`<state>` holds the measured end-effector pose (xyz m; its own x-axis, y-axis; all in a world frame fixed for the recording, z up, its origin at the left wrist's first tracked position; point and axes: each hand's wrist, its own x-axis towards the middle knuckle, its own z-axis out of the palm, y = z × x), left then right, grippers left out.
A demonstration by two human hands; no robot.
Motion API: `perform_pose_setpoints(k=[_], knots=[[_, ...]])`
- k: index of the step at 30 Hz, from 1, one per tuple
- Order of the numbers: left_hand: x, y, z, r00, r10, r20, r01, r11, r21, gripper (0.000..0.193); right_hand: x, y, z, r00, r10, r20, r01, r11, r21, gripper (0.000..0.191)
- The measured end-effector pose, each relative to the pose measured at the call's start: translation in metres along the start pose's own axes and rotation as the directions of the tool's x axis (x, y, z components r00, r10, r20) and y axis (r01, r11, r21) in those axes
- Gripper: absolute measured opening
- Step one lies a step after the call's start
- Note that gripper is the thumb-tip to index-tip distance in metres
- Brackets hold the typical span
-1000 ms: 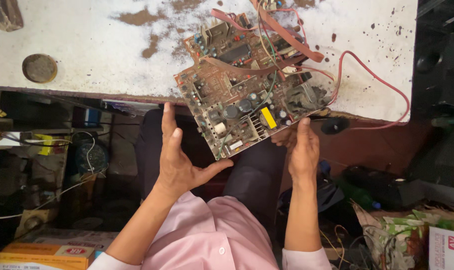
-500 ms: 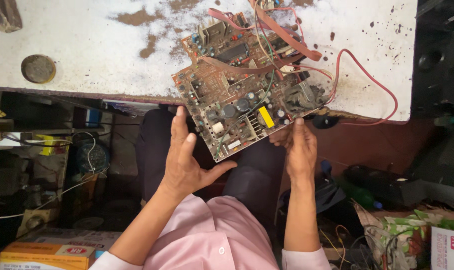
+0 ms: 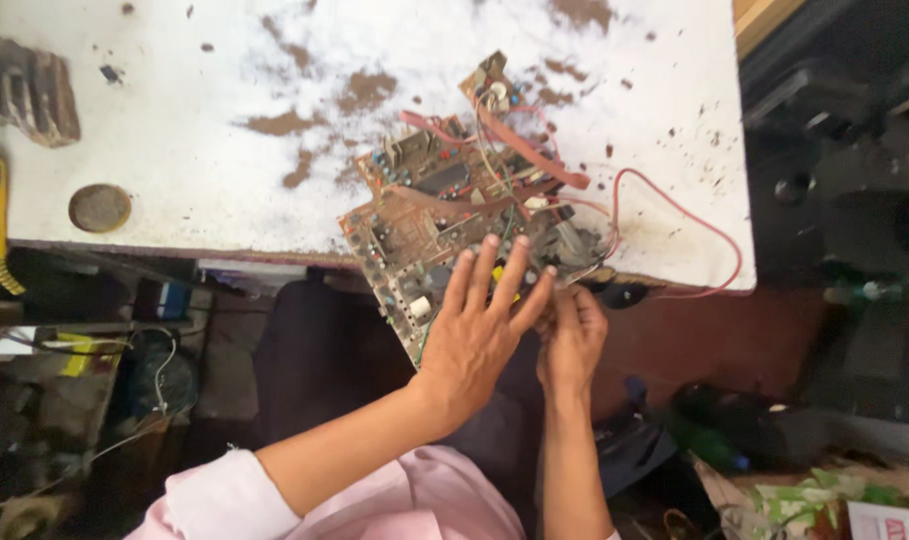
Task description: The person works on a green circuit board at a cluttered workbench. They flip the board over, use a multimeter to test components, scrape the board with a screwdriver, sharpen the screwdriver on a file, and then use a soldering iron to touch several points on the board while inspecting with a magnifying glass.
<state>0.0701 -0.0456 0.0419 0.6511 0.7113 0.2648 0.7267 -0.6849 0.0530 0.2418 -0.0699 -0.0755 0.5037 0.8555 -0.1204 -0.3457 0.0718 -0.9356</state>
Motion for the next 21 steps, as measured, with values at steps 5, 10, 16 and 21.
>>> perform_pose_setpoints(k=[5,10,16,21], knots=[[0.005,0.005,-0.038,0.997,0.077,-0.008,-0.077,0.994,-0.083,0.075,-0.021,-0.033,0.007,0.996,-0.084,-0.032,0.079,0.987,-0.142,0.018],[0.033,0.003,-0.09,0.997,0.054,0.053,-0.039,0.965,-0.259,0.084,-0.027,-0.113,0.033,0.936,-0.345,0.077,0.35,0.935,-0.063,0.017],[0.108,-0.055,-0.161,0.948,0.031,0.317,0.264,0.482,-0.836,0.075,-0.032,-0.196,0.058,0.847,-0.447,0.286,0.497,0.858,-0.128,0.034],[0.086,-0.104,-0.157,0.982,-0.048,0.181,0.184,0.046,-0.982,0.077,-0.043,-0.17,0.039,0.791,-0.566,0.231,0.529,0.444,-0.723,0.033]])
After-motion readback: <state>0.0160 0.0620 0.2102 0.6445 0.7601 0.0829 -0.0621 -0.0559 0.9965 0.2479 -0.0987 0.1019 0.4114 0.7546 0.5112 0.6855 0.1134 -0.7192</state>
